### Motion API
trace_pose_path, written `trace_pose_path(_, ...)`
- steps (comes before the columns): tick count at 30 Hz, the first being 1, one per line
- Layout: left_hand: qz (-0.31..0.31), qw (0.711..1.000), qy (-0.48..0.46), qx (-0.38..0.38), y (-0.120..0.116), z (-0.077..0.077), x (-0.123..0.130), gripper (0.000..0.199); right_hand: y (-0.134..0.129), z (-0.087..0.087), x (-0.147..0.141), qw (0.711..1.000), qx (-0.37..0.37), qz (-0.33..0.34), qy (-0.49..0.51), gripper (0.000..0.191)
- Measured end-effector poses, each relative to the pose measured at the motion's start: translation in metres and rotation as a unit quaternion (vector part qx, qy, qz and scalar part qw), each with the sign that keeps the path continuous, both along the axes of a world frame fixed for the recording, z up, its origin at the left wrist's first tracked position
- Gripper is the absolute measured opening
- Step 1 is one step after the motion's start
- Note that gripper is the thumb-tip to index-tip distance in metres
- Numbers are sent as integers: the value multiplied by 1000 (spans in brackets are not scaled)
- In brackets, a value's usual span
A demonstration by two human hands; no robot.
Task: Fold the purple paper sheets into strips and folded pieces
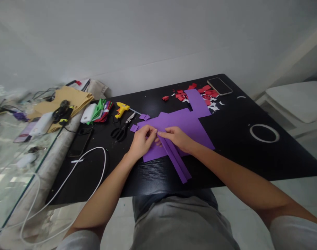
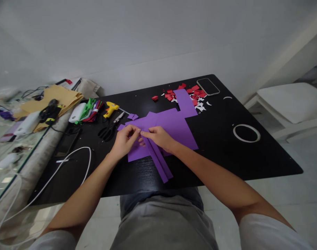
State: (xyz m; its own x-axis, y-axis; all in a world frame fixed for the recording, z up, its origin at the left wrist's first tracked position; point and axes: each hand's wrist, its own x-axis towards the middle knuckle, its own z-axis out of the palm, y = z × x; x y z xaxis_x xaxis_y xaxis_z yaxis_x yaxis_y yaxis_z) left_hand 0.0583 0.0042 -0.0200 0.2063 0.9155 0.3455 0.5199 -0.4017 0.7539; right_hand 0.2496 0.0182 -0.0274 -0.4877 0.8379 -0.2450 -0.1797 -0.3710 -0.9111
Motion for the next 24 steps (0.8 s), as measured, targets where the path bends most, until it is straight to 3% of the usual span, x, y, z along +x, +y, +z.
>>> trace_pose_path(6,9,999,-23,-22,1,-3,0,22,-1,-4,-1,1000,18,-2,4,41)
trace_pose_path(13,33,997,-52,-46,5,-3,-4,27,-3,0,-1,999,-27,20,14,33)
trace_pose_path(24,38,986,-120,-111,6,-4,-4,31,-2,-12,-4,999,-23,22,10,41)
